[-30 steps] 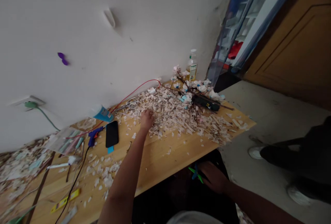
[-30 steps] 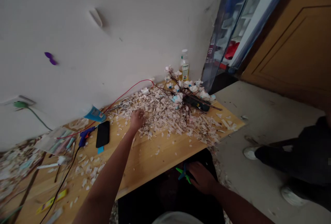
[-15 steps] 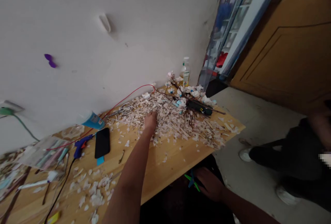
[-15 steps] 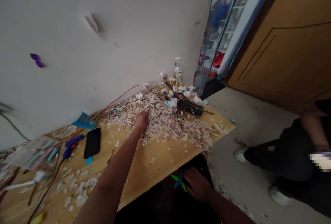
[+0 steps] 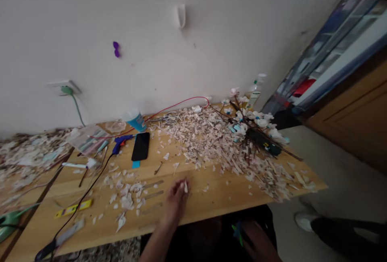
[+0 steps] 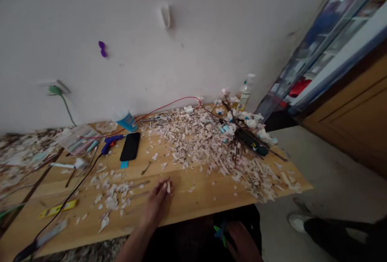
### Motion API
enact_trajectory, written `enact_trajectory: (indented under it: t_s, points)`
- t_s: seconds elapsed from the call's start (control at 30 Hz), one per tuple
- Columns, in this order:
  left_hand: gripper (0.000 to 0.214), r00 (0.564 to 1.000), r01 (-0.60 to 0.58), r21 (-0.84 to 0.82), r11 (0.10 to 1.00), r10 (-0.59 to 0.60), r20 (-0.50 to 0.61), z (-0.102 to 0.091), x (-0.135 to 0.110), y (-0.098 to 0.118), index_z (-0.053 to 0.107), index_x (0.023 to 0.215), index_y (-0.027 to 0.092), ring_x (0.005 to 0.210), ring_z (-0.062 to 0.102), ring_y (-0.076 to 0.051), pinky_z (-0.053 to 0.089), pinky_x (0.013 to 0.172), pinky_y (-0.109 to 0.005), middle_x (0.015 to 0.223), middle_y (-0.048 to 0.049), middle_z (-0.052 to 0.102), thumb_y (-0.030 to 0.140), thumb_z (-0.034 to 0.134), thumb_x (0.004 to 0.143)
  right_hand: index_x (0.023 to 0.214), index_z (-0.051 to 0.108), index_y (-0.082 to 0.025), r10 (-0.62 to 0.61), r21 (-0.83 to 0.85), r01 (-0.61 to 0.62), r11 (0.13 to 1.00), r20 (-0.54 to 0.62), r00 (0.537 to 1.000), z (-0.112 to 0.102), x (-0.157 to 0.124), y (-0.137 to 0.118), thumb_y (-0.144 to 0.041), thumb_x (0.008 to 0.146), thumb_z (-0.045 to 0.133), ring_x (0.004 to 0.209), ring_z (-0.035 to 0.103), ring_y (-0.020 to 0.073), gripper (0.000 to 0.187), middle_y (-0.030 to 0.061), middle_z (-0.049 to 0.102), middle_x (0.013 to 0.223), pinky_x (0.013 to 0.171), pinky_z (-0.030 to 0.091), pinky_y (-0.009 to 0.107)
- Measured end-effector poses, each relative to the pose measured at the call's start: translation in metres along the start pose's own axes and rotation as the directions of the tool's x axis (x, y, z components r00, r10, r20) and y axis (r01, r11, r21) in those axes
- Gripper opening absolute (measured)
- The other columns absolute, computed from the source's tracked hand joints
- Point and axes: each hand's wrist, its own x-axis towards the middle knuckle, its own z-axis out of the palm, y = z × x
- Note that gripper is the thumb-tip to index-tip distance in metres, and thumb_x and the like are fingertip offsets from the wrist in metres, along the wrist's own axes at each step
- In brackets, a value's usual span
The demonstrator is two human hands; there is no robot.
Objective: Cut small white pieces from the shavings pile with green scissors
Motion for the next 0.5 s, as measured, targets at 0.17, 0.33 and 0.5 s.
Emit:
enact_trajectory:
  t_s: [0.17, 0.33, 0.5]
  points:
    - [0.054, 0.978, 0.204, -0.136, 0.969, -0.196, 0.073, -0.021, -0.073, -0.046, 0.074, 0.102, 0.026, 0.088, 0.068, -0.021, 0.054, 0.083, -0.035, 0.097, -0.0091, 0.071, 0.042, 0.092, 0.053, 0.116, 0.068, -0.026, 0.099, 0.047, -0.095, 0.994, -0.073, 0.992, 0.016, -0.011, -0.047, -0.039, 0.093, 0.048, 0.092, 0.07, 0.0335, 0.033, 0.0136, 0.073, 0.105, 0.075, 0.061, 0.047]
    - [0.049, 0.947, 0.314, -0.047, 0.948, -0.309, 0.092, -0.029, -0.085, -0.068, 0.076, 0.085, 0.02, 0.06, 0.059, -0.014, 0.047, 0.058, -0.027, 0.071, -0.0056, 0.068, 0.05, 0.092, 0.05, 0.133, 0.059, -0.02, 0.017, 0.042, -0.021, 0.999, 0.094, 0.995, 0.019, 0.011, -0.091, -0.039, 0.09, 0.051, 0.109, 0.066, 0.0374, 0.048, 0.0185, 0.066, 0.123, 0.086, 0.058, 0.049]
    - [0.044, 0.973, 0.229, -0.159, 0.961, -0.23, 0.01, -0.032, -0.075, -0.04, 0.076, 0.082, 0.021, 0.064, 0.057, -0.012, 0.048, 0.065, -0.025, 0.073, -0.0027, 0.066, 0.048, 0.092, 0.051, 0.141, 0.047, -0.019, 0.167, 0.004, -0.167, 0.986, 0.038, 0.985, -0.039, 0.065, -0.112, -0.037, 0.091, 0.05, 0.128, 0.051, 0.0373, 0.054, 0.0202, 0.053, 0.138, 0.102, 0.048, 0.055]
